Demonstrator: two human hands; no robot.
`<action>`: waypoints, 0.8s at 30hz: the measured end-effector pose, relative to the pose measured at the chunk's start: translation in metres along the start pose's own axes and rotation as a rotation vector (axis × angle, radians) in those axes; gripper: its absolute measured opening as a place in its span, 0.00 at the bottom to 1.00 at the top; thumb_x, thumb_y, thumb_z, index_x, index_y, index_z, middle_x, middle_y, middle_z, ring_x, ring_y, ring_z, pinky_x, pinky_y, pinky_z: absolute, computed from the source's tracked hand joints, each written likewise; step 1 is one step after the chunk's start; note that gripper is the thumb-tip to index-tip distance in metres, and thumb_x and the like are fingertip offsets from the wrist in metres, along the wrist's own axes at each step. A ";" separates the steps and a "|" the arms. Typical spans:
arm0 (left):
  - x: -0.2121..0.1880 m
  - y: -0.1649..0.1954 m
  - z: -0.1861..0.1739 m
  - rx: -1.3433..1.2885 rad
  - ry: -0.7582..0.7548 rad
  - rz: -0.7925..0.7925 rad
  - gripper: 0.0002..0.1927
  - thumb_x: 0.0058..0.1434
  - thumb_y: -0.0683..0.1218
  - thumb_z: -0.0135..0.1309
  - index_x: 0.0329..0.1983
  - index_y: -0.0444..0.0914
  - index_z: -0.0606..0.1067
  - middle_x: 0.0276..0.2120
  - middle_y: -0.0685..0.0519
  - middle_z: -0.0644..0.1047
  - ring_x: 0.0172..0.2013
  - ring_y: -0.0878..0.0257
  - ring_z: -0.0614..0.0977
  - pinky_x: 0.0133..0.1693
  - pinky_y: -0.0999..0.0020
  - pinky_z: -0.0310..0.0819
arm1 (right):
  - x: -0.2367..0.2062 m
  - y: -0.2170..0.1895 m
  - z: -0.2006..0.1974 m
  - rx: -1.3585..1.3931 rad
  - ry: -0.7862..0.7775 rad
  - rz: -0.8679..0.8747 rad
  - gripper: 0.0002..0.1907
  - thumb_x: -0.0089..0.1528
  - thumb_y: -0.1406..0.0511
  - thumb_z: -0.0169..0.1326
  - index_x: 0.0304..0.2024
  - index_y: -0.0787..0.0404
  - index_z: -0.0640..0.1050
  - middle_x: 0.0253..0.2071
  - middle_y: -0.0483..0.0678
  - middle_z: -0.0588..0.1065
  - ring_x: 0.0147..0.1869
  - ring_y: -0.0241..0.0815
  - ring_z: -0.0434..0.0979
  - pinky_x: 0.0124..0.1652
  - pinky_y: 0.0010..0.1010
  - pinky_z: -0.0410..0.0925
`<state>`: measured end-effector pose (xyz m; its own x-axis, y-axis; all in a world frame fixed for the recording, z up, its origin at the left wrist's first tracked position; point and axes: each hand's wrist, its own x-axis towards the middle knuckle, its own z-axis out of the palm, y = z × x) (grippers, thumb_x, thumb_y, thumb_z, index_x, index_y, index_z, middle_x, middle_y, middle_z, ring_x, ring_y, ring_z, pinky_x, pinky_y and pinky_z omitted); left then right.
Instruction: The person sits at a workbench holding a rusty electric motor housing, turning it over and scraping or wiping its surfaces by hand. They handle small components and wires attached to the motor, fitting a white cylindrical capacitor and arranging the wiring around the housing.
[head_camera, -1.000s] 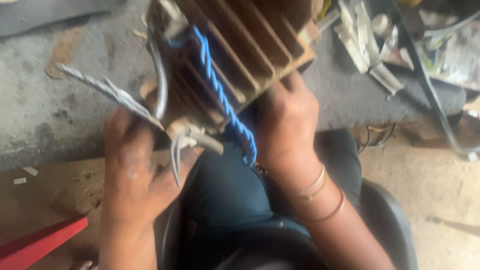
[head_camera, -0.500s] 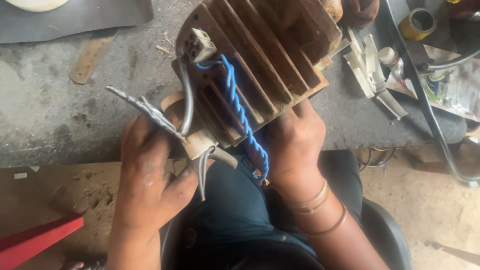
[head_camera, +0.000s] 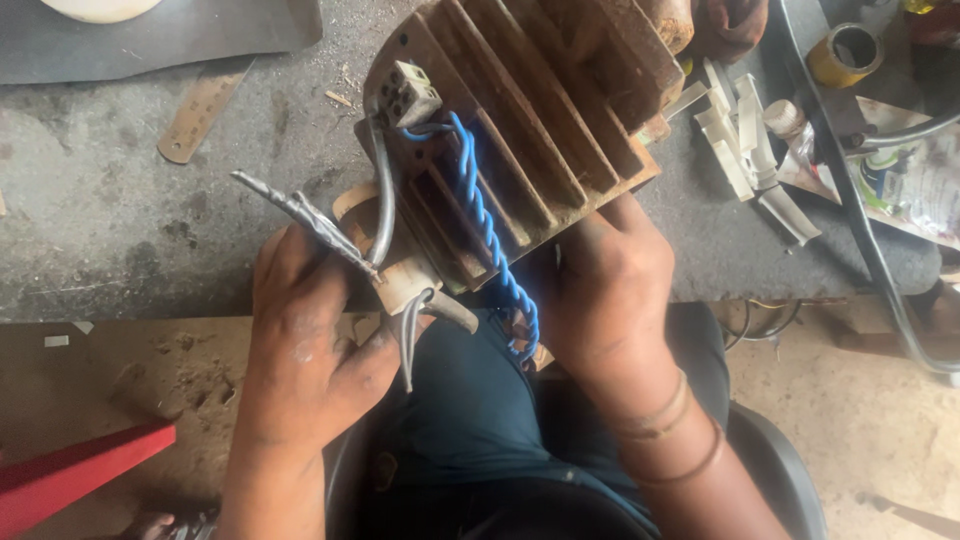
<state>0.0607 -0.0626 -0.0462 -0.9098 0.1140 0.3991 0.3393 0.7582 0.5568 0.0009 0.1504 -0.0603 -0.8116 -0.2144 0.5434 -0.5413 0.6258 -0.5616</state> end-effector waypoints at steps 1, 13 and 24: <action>0.000 0.000 0.000 -0.006 0.008 0.009 0.26 0.56 0.48 0.65 0.57 0.36 0.75 0.62 0.46 0.71 0.63 0.49 0.71 0.65 0.52 0.61 | 0.000 0.000 0.002 0.003 0.025 0.012 0.13 0.63 0.67 0.63 0.49 0.61 0.79 0.46 0.54 0.78 0.48 0.56 0.81 0.46 0.38 0.75; 0.002 -0.001 -0.003 0.014 -0.022 -0.032 0.23 0.57 0.49 0.64 0.54 0.36 0.76 0.57 0.45 0.71 0.59 0.49 0.71 0.63 0.50 0.62 | -0.005 0.004 0.019 0.020 0.123 0.026 0.25 0.69 0.60 0.65 0.58 0.66 0.70 0.39 0.51 0.79 0.36 0.46 0.83 0.37 0.31 0.74; 0.003 -0.001 -0.005 -0.023 -0.011 -0.036 0.27 0.57 0.51 0.65 0.56 0.35 0.75 0.56 0.44 0.71 0.58 0.48 0.71 0.62 0.50 0.60 | -0.005 0.016 0.011 -0.021 0.010 -0.192 0.32 0.69 0.52 0.60 0.58 0.72 0.65 0.36 0.52 0.76 0.32 0.48 0.78 0.33 0.34 0.69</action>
<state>0.0587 -0.0657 -0.0420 -0.9239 0.0939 0.3710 0.3116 0.7472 0.5870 -0.0060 0.1533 -0.0787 -0.6917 -0.3239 0.6455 -0.6812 0.5897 -0.4340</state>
